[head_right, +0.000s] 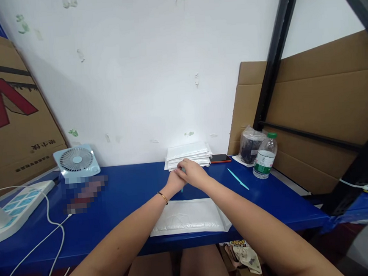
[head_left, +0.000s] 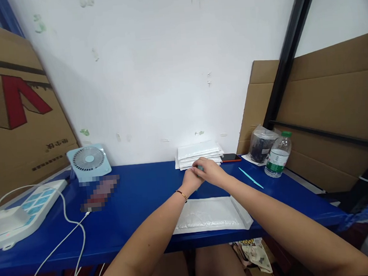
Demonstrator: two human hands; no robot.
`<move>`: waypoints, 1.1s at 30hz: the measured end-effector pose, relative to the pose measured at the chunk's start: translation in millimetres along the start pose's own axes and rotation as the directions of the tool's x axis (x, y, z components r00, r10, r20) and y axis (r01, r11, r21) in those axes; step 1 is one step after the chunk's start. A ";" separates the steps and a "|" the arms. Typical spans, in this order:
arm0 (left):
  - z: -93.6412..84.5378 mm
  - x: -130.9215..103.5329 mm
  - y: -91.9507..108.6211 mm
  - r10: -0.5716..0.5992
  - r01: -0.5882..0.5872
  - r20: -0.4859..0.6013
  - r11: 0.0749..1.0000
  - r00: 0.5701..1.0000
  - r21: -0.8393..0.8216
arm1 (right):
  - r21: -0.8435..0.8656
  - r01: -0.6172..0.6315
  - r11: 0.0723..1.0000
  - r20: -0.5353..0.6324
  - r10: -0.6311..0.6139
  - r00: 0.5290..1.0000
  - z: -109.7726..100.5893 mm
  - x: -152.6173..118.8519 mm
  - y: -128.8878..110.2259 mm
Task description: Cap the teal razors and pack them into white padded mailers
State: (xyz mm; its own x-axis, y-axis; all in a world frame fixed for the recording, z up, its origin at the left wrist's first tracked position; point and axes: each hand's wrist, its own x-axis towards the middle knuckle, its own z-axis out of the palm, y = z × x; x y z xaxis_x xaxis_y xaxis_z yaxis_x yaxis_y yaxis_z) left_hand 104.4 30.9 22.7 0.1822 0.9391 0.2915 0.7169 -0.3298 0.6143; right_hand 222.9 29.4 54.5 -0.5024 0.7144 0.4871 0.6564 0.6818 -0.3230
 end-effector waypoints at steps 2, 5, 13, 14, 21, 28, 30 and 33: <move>-8.8 0.8 -0.2 0.068 -0.071 0.026 0.989 0.997 0.129 | 0.038 -0.075 0.996 0.005 0.075 0.997 -15.7 -2.0 4.3; -20.0 4.4 9.8 0.167 -0.178 0.064 0.950 0.984 0.257 | 0.068 -0.207 0.976 0.172 0.193 0.966 -38.9 -4.2 9.5; -27.0 -12.2 36.9 0.370 -0.398 0.150 0.826 0.917 0.399 | -0.191 -0.229 0.954 0.340 0.283 0.897 -40.8 -29.6 1.3; -29.8 -13.9 36.4 0.321 -0.362 0.169 0.852 0.932 0.379 | -0.304 -0.179 0.936 0.268 0.264 0.926 -41.8 -32.9 -1.0; -28.9 -20.7 43.1 0.300 -0.343 0.177 0.880 0.937 0.329 | -0.232 -0.205 0.951 0.399 0.285 0.872 -50.5 -39.6 -11.5; -26.0 -58.0 47.0 0.400 -0.431 0.161 0.848 0.902 0.307 | -0.056 -0.397 0.916 0.558 0.358 0.748 -55.3 -65.7 9.2; -25.2 -74.9 34.9 0.337 -0.365 0.145 0.894 0.930 0.259 | -0.228 -0.338 0.913 0.468 0.407 0.784 -68.9 -78.9 23.8; -15.0 -94.9 11.4 0.260 -0.356 0.363 0.906 0.895 0.229 | -0.379 -0.230 0.896 0.438 0.393 0.808 -85.8 -102.4 43.7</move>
State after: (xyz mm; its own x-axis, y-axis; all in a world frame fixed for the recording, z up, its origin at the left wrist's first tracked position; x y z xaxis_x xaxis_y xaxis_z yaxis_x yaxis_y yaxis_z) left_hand 85.2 -63.4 13.0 0.5935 0.7899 0.1545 0.7387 -0.6108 0.2850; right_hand 351.3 -27.5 60.1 -0.3949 0.9144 -0.0889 0.9173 0.3871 -0.0936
